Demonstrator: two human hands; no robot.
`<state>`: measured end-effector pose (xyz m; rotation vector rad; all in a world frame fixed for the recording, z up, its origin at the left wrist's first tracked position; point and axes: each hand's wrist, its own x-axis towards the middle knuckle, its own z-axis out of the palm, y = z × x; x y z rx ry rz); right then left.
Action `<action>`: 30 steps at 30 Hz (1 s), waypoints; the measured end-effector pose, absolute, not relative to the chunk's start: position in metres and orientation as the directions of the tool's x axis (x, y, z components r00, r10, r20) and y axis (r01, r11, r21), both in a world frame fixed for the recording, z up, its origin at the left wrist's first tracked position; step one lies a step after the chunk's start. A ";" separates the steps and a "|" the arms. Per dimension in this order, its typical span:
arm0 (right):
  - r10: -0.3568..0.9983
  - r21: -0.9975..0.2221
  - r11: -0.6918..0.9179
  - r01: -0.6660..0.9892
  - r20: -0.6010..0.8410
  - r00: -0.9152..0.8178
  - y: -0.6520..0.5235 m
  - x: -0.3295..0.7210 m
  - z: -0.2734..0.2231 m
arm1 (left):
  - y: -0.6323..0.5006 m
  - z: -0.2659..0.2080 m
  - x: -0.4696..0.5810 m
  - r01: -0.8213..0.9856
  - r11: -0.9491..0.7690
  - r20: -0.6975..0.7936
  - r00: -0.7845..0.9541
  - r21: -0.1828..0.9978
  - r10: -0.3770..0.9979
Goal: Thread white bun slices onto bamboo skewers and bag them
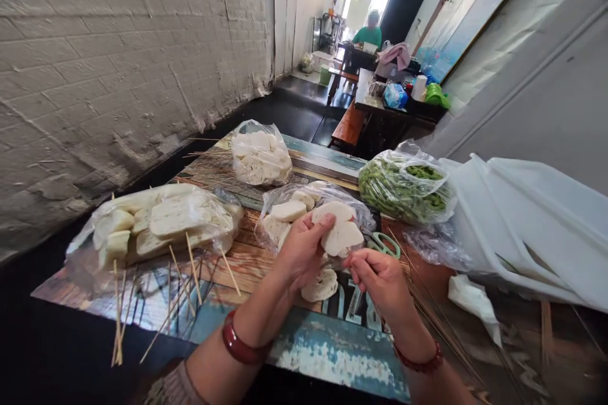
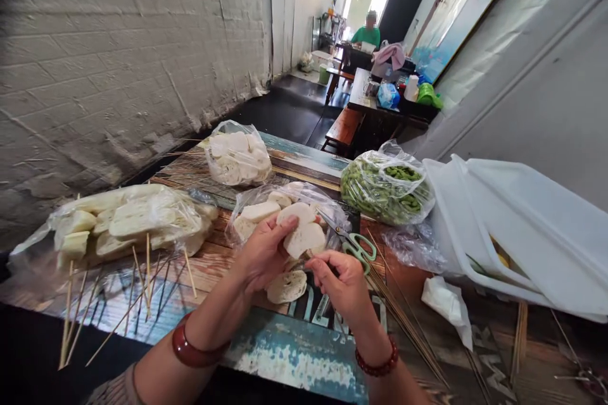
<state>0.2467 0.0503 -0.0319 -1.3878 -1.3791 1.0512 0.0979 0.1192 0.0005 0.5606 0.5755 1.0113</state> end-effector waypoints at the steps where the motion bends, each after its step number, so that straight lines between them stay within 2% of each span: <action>1: 1.000 -0.962 0.015 0.272 0.018 0.008 0.050 0.247 -0.029 | 0.120 0.000 0.098 -0.622 0.409 -0.185 0.394 0.667 0.900; 5: 1.000 -0.937 0.006 0.349 0.008 0.005 0.050 0.245 -0.025 | 0.122 0.001 0.098 -0.629 0.395 -0.187 0.371 0.670 0.909; 16: 0.984 -0.887 0.128 0.444 0.170 0.057 0.048 0.240 -0.026 | 0.118 -0.009 0.104 -0.648 0.383 -0.148 0.388 0.658 0.910; 25: 0.984 -0.885 0.113 0.452 0.164 0.075 0.047 0.242 -0.031 | 0.113 -0.007 0.107 -0.638 0.388 -0.167 0.379 0.665 0.910; 30: 0.989 -0.914 0.084 0.396 0.126 0.080 0.048 0.242 -0.035 | 0.112 -0.006 0.106 -0.621 0.395 -0.180 0.380 0.677 0.907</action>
